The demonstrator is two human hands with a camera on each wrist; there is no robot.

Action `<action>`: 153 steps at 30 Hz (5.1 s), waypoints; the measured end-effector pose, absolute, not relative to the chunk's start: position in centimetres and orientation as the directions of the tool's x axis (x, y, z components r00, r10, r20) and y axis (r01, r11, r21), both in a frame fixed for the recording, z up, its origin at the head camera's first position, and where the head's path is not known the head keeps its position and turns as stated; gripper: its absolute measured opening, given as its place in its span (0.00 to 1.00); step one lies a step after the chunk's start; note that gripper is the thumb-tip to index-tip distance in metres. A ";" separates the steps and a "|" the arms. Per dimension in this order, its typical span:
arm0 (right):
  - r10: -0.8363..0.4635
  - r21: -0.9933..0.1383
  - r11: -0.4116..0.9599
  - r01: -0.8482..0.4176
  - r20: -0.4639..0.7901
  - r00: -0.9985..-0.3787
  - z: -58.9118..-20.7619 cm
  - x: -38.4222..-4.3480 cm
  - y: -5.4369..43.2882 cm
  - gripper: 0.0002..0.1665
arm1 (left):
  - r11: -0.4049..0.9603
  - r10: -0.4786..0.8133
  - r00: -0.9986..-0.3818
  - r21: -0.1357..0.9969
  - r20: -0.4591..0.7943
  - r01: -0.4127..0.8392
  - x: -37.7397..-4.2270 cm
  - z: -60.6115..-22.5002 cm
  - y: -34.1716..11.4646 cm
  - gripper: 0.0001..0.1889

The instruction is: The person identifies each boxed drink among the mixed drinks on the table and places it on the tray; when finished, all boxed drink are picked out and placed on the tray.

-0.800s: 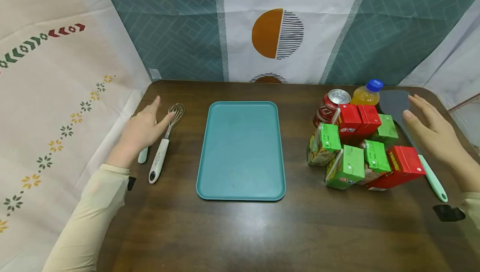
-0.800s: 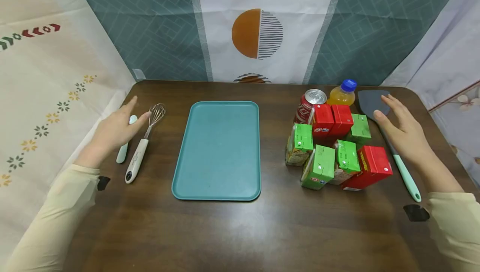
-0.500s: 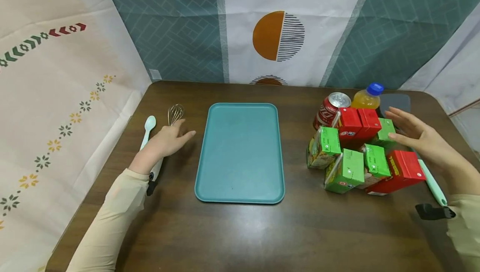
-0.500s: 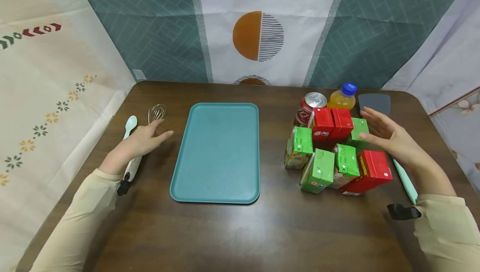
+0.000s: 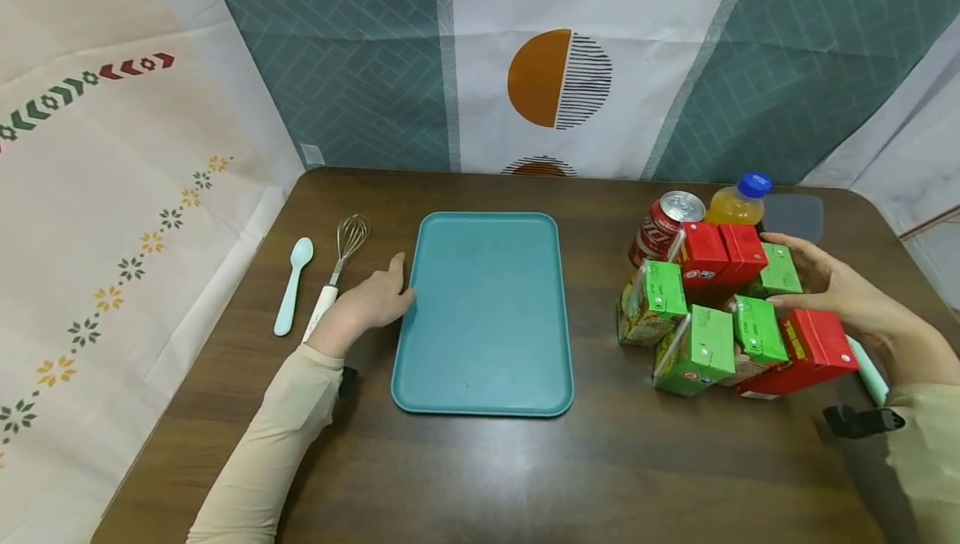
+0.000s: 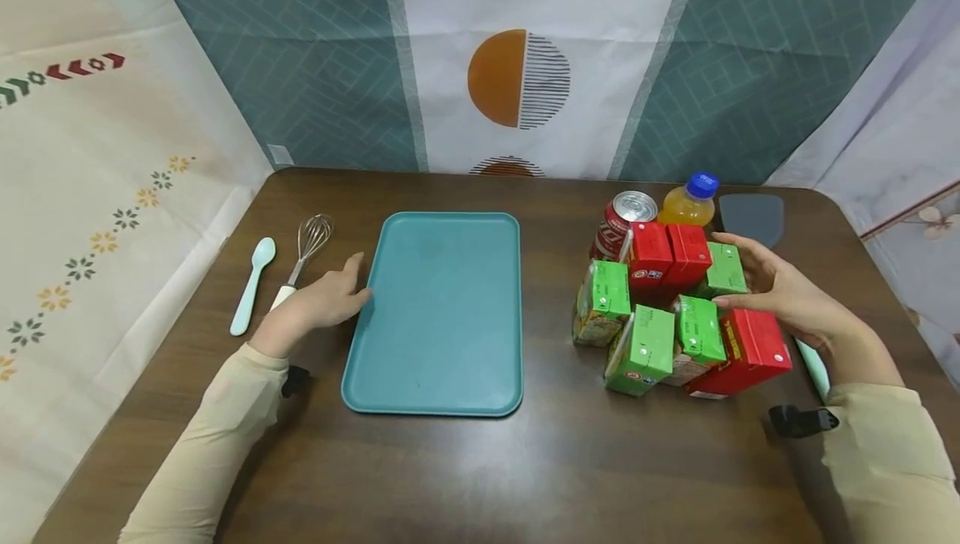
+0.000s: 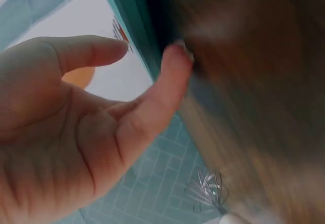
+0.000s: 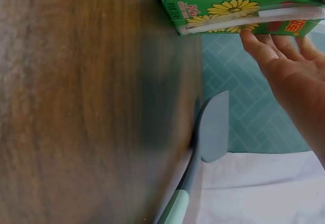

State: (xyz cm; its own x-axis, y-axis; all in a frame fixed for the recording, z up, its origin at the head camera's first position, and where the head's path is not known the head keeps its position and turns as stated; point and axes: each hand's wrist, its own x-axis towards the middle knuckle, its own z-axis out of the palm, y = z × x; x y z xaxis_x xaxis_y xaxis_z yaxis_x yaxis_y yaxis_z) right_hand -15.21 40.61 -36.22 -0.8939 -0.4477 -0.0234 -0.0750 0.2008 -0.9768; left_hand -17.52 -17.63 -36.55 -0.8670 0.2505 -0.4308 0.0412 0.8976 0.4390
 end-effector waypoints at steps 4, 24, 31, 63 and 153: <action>-0.363 -0.985 0.171 -0.037 -0.028 -0.931 -36.3 -14.8 40.6 0.41 | 0.867 0.307 -0.843 0.494 -0.441 0.057 -17.6 -36.5 -17.2 0.37; 0.029 -0.938 0.237 -0.254 0.268 -0.963 -31.4 -12.2 39.7 0.40 | 0.821 0.371 -0.832 0.564 -0.413 0.086 -17.8 -36.9 -17.5 0.38; 0.098 -0.856 0.211 -0.472 0.499 -0.861 -28.1 -11.3 37.5 0.42 | 0.814 0.375 -0.831 0.574 -0.411 0.083 -17.6 -37.0 -17.4 0.38; -0.144 -0.965 0.019 -0.260 0.255 -0.956 -28.9 -14.1 9.9 0.42 | 0.809 0.392 -0.821 0.581 -0.414 0.093 -18.0 -37.4 -17.9 0.38; -0.385 -0.302 0.800 -0.518 0.404 -0.830 -30.7 -4.9 33.0 0.52 | 0.819 0.391 -0.819 0.565 -0.420 0.102 -17.7 -37.2 -17.2 0.38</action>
State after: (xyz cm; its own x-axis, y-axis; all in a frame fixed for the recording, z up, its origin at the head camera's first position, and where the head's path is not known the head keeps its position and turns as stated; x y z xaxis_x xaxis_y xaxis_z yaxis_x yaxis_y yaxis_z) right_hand -4.85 32.97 -30.67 -0.8298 -0.3850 0.4041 -0.5182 0.8004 -0.3015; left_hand -17.74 -17.24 -37.18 -0.8191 0.3912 -0.4196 0.1017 0.8188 0.5650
